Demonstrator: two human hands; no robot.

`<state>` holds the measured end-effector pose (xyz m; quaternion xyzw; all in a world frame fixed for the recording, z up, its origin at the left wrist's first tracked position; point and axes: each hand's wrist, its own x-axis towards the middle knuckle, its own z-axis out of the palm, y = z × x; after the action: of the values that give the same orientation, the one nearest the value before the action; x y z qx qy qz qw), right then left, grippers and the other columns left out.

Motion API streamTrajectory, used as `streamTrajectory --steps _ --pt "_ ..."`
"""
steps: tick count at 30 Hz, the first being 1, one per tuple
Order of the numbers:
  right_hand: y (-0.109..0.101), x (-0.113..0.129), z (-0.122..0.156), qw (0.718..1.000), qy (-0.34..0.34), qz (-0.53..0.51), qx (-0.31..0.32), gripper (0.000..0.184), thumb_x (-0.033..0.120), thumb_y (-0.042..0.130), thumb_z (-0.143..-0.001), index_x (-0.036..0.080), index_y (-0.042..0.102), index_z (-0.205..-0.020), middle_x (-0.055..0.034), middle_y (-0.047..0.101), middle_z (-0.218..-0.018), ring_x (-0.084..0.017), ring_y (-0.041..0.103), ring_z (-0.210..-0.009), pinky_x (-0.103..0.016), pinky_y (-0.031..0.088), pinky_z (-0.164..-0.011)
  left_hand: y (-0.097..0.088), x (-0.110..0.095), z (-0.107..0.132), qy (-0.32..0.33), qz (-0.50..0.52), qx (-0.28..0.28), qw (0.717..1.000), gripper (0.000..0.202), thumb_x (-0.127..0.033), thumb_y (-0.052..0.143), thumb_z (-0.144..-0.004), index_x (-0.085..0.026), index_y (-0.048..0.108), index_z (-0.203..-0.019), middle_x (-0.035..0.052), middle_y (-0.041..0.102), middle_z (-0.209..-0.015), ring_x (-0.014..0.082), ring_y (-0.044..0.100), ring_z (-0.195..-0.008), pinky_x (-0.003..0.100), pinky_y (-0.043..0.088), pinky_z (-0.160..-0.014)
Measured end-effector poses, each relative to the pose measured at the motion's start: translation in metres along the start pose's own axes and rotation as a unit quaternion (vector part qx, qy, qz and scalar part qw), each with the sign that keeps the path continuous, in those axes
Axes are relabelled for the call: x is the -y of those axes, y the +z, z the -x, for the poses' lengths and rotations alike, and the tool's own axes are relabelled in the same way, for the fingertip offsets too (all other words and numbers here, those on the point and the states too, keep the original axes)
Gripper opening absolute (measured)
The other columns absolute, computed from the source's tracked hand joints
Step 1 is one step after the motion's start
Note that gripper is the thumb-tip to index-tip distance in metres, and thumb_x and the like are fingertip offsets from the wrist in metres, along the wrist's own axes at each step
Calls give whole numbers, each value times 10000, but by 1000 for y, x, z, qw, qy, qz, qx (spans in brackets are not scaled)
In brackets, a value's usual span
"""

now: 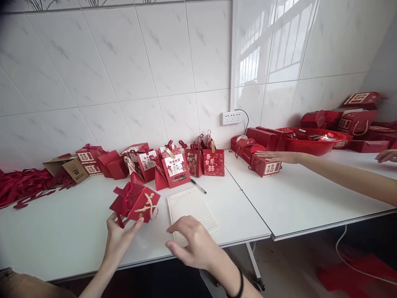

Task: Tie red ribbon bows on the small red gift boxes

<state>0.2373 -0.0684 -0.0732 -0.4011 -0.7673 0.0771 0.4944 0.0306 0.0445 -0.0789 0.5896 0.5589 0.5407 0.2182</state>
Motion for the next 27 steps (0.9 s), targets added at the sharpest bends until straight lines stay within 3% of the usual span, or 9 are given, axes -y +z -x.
streamTrajectory --steps 3,5,7,9,14,18,21,24,27 --pt "-22 4 22 993 85 -19 -81 499 488 552 -867 210 419 -1259 -135 496 -1203 -244 518 -1109 -363 492 -868 19 -41 34 99 63 68 991 766 -413 723 -575 -186 291 -1165 136 487 -1138 257 589 -984 422 527 -806" --pt "-31 5 34 983 126 -9 -135 859 615 624 -761 215 207 -1398 -175 306 -1374 -300 390 -1260 -429 458 -949 37 -67 55 181 93 158 966 821 -358 736 -573 -176 250 -1210 151 475 -1150 269 575 -1018 408 535 -793" --pt "-39 5 47 968 162 14 -191 1073 654 678 -678 211 52 -1429 -192 255 -1392 -321 365 -1280 -472 429 -982 55 -85 74 241 118 243 932 882 -330 760 -553 -173 228 -1239 165 441 -1185 294 542 -1080 424 532 -812" --pt "-48 6 64 951 200 45 -233 1054 595 704 -684 202 54 -1415 -179 373 -1305 -302 459 -1198 -468 454 -951 72 -97 89 291 121 292 903 945 -348 784 -549 -176 201 -1273 183 404 -1229 324 506 -1135 472 511 -859" --pt "-76 -1 112 895 313 129 -290 660 518 684 -697 181 416 -1198 -96 590 -977 -273 624 -863 -419 540 -775 104 -110 110 427 103 385 812 1123 -352 773 -608 -189 -1 -1404 219 355 -1366 368 390 -1271 551 402 -991" --pt "-96 -13 127 844 372 115 -369 620 554 621 -705 192 463 -1183 -99 624 -955 -300 633 -828 -430 549 -700 112 -103 97 413 -7 542 732 1017 -451 653 -717 -147 31 -1462 216 232 -1496 357 217 -1385 554 256 -1098" --pt "-107 -19 125 832 389 106 -381 538 528 590 -710 188 527 -1122 -102 653 -875 -308 636 -804 -427 544 -690 101 -80 72 352 -129 618 691 852 -526 520 -803 -127 163 -1466 189 173 -1525 359 88 -1415 586 140 -1117" --pt "-113 -22 116 851 369 108 -357 387 472 595 -684 195 590 -954 -86 664 -827 -295 641 -796 -386 545 -668 79 -53 43 317 -124 627 701 683 -561 468 -831 -215 356 -1409 101 282 -1505 318 160 -1411 530 148 -1135" --pt "-111 -23 95 898 324 105 -277 349 443 574 -695 186 611 -928 -72 663 -797 -274 640 -781 -361 551 -653 59 -41 19 260 -80 585 764 475 -535 502 -824 -274 580 -1213 50 510 -1368 298 326 -1357 464 274 -1102"
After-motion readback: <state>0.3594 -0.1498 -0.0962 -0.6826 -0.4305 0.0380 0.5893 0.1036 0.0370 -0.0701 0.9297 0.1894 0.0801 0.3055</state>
